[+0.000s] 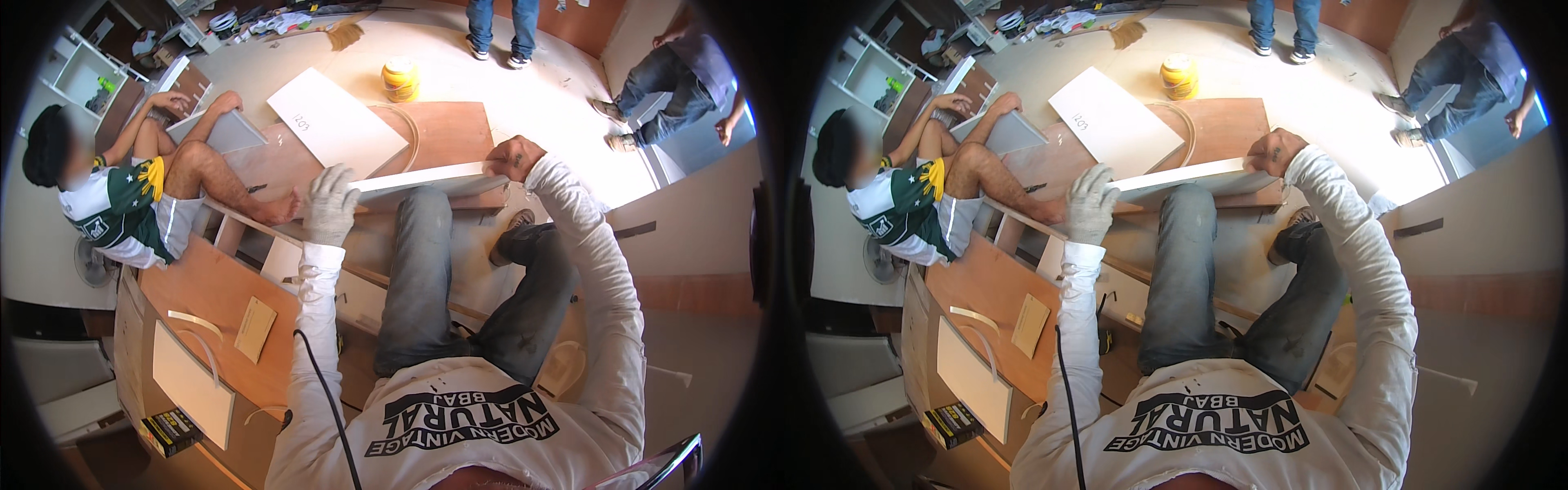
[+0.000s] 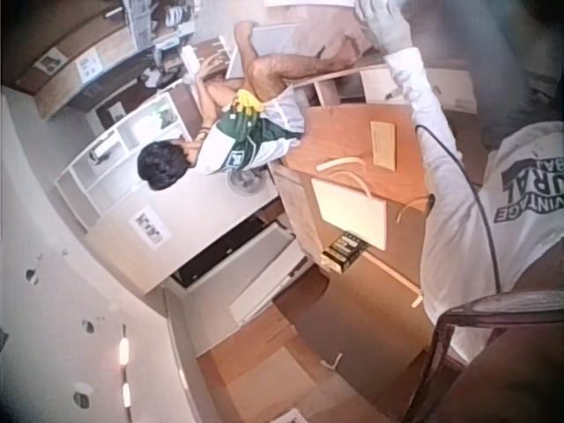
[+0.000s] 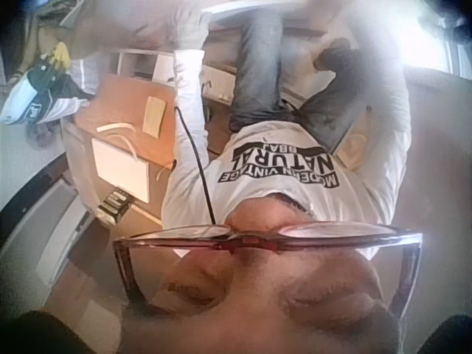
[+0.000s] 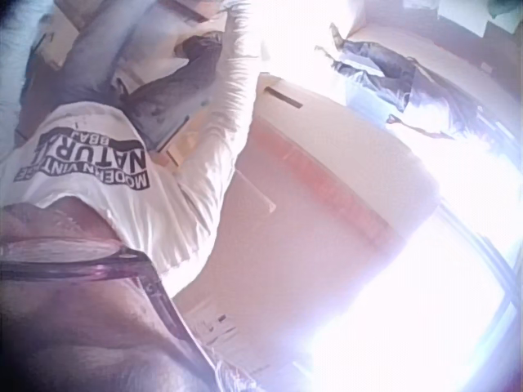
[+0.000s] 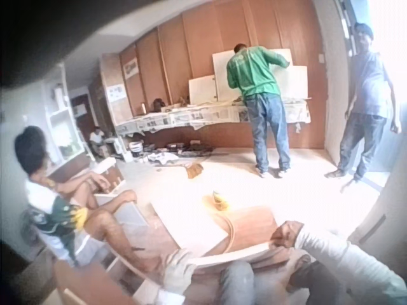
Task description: The person sits on the floor and applies a thin strip of edge banding to the edge of a white rectangular board. They use a small tool to press the strip into place and smooth it down. The person then picks up a larger white board and places it against a wall.
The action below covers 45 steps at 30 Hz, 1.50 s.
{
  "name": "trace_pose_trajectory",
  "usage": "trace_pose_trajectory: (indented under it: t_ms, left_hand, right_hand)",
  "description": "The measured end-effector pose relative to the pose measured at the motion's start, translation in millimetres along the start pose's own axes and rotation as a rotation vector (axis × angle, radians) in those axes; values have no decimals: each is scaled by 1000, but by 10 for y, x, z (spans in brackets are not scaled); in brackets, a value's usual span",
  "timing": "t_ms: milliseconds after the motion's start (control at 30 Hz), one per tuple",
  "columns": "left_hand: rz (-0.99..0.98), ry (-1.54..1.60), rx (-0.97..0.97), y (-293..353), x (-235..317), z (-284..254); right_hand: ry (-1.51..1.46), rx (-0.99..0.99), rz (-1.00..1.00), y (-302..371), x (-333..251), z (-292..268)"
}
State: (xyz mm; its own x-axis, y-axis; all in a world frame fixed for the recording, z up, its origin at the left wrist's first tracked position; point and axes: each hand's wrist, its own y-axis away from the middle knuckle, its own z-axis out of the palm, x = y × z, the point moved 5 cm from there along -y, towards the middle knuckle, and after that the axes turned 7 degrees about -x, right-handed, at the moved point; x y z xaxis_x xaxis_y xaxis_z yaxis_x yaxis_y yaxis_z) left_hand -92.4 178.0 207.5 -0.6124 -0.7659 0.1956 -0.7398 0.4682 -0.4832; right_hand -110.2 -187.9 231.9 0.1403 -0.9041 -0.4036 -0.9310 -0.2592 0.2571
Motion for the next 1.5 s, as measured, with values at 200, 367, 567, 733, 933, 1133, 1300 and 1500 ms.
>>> trace_pose_trajectory:
  t_ms: [200,367,567,733,933,1133,1300,1500]
  left_hand:
    - [286,192,-169,-420,526,349]
    - [235,331,-232,-490,599,598]
    - [248,240,-204,-448,626,688]
    - [285,242,-195,-477,688,698]
    - [279,220,-210,-488,716,756]
    - [277,165,-238,-504,724,756]
    - [230,173,-262,-527,901,688]
    - [187,329,-342,-680,1298,727]
  right_hand:
    - [-2,50,131,186,256,-196]
    - [-99,78,226,255,603,-119]
    - [-213,137,276,224,816,37]
    - [-340,210,262,243,870,51]
    - [-299,267,293,256,953,129]
    - [-302,361,264,319,908,158]
    - [-273,470,278,323,972,203]
    - [-343,367,259,328,981,213]
